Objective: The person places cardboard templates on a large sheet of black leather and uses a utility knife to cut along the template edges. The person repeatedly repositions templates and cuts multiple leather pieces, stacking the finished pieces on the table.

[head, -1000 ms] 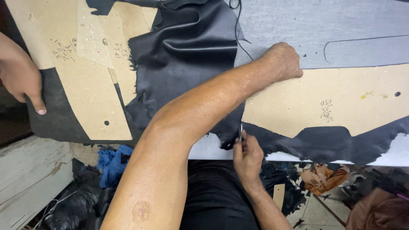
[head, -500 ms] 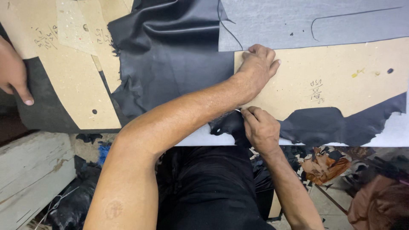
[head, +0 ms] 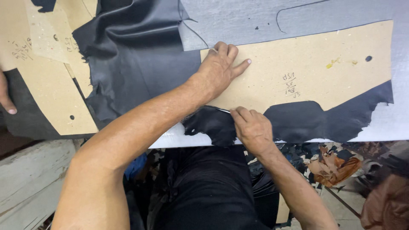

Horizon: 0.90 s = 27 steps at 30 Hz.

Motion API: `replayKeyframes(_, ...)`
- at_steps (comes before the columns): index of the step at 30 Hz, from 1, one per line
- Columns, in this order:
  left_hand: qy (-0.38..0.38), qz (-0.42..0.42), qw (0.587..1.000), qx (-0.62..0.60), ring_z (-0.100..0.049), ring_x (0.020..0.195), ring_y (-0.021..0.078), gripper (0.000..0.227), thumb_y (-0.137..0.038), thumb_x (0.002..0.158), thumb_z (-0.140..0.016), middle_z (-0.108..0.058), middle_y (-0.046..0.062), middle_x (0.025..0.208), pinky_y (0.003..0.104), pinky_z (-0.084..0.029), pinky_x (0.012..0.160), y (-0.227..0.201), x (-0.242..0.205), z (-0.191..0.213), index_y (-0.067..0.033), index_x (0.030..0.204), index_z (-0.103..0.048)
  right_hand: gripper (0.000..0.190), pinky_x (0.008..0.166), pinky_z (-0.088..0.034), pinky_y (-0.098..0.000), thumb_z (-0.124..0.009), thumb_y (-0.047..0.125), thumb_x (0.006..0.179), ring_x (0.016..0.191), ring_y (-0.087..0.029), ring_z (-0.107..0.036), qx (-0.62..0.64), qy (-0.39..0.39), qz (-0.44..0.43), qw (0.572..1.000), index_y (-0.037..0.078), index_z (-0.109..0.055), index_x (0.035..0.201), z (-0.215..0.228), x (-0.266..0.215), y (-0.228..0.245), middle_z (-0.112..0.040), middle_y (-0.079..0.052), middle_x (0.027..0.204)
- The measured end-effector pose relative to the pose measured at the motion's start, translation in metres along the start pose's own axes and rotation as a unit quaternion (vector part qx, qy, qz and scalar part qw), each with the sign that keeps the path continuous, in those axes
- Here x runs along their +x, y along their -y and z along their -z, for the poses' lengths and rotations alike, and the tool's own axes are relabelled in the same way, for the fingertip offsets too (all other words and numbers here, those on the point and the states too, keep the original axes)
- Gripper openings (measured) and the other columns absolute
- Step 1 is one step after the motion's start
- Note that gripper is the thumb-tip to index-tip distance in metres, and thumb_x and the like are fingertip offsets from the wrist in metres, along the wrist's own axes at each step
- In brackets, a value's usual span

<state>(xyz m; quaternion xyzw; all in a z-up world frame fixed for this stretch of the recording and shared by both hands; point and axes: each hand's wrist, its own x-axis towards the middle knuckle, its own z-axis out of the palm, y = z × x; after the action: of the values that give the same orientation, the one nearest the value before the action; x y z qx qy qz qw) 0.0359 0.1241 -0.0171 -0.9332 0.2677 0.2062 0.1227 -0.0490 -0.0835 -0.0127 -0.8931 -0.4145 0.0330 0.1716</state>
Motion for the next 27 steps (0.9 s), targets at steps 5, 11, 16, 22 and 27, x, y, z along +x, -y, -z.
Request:
replayKeyframes(5, 0.021, -0.014, 0.998, 0.049, -0.052, 0.117, 0.0422, 0.096, -0.017, 0.082, -0.073, -0.042, 0.030, 0.136, 0.032, -0.056, 0.073, 0.002, -0.004, 0.013, -0.0259, 0.162, -0.020, 0.023, 0.069, -0.055, -0.0327, -0.075, 0.006, 0.086, 0.077, -0.019, -0.065, -0.058, 0.026, -0.030, 0.998, 0.005, -0.075, 0.110, 0.047, -0.052, -0.054, -0.072, -0.007, 0.106)
replayKeyframes(11, 0.079, 0.035, 0.996, -0.020, -0.055, 0.114, 0.0368, 0.106, -0.015, 0.080, -0.079, -0.041, 0.030, 0.141, 0.029, -0.062, 0.067, -0.013, -0.004, 0.027, -0.0219, 0.168, -0.019, 0.024, 0.070, -0.055, -0.0352, -0.077, 0.004, 0.083, 0.079, -0.021, -0.067, -0.014, 0.029, -0.016, 0.999, 0.007, -0.075, 0.107, 0.058, -0.078, -0.073, -0.072, -0.006, 0.102)
replayKeyframes(16, 0.137, 0.130, 0.968, -0.166, -0.032, 0.132, 0.0623, 0.113, -0.066, 0.077, -0.072, -0.026, 0.041, 0.148, 0.049, -0.056, 0.089, -0.040, 0.004, 0.044, -0.0135, 0.162, -0.019, 0.017, 0.073, -0.056, -0.0335, -0.076, 0.004, 0.090, 0.086, -0.022, -0.069, 0.059, -0.034, -0.003, 0.998, 0.008, -0.073, 0.106, 0.081, -0.052, -0.114, -0.070, -0.005, 0.102)
replayKeyframes(22, 0.126, 0.232, 0.937, -0.229, -0.015, 0.141, 0.0653, 0.133, -0.072, 0.064, -0.083, -0.015, 0.041, 0.156, 0.064, -0.040, 0.108, -0.064, 0.006, 0.059, -0.0166, 0.163, -0.014, 0.020, 0.072, -0.056, -0.0376, -0.076, 0.010, 0.081, 0.081, -0.023, -0.068, 0.080, 0.102, 0.278, 0.952, 0.010, -0.075, 0.101, 0.065, 0.005, -0.156, -0.072, -0.003, 0.100)
replayKeyframes(27, 0.107, 0.281, 0.919, -0.256, -0.013, 0.144, 0.0613, 0.138, -0.065, 0.056, -0.091, -0.014, 0.035, 0.160, 0.063, -0.036, 0.111, -0.075, 0.009, 0.049, -0.0261, 0.163, -0.013, 0.023, 0.072, -0.056, -0.0383, -0.073, 0.014, 0.081, 0.082, -0.022, -0.067, 0.069, 0.164, 0.376, 0.910, 0.010, -0.076, 0.103, 0.052, 0.023, -0.160, -0.072, -0.002, 0.104)
